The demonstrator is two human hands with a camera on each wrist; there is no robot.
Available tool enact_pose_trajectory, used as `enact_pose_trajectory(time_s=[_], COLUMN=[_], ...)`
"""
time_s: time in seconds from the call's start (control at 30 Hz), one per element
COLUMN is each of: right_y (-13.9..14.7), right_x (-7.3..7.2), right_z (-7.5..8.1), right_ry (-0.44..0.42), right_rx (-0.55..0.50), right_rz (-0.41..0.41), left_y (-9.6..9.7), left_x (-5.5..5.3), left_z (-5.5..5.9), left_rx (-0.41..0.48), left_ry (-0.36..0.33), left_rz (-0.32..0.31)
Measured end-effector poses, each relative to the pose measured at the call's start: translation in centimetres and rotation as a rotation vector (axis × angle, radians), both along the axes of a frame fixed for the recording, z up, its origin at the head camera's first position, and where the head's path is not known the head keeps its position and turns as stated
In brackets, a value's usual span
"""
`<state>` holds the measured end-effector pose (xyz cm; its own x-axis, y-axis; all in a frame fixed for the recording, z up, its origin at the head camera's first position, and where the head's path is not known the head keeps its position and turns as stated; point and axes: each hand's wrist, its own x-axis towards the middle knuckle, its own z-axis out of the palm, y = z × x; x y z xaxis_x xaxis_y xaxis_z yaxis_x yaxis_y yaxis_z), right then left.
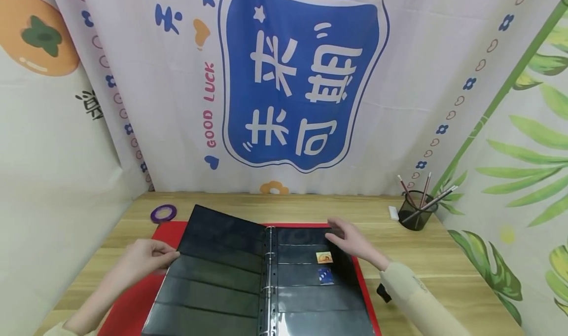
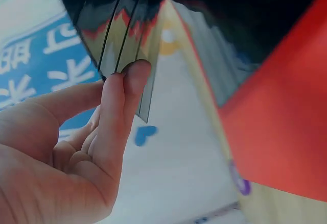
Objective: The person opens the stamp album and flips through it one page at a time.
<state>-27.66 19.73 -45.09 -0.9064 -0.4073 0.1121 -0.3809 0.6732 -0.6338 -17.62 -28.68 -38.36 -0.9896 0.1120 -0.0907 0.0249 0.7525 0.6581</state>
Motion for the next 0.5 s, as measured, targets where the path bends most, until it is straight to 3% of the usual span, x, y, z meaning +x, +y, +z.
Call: enact_pose_trajectory(time_s=[0.13, 0.3, 0.5], right_y=[1.4, 2.8, 3.4], right_x=[-0.1, -0.2, -0.4], right_z=[-0.8, -2.0, -2.7], right_ry=[0.013, 0.020, -0.021], right_rx=[0.104, 0.240, 0.268], right_rz=[0.008, 0.077, 0.107], left_y=[-1.1, -2.0, -1.9], left_x=[-0.5, -1.2, -1.7], left_z=[-2.0, -4.4, -5.9], left_rx=[-0.012, -0.022, -0.031], left_ry=[-0.038, -0.124, -0.166], left_rz=[-0.001, 0.022, 0.065])
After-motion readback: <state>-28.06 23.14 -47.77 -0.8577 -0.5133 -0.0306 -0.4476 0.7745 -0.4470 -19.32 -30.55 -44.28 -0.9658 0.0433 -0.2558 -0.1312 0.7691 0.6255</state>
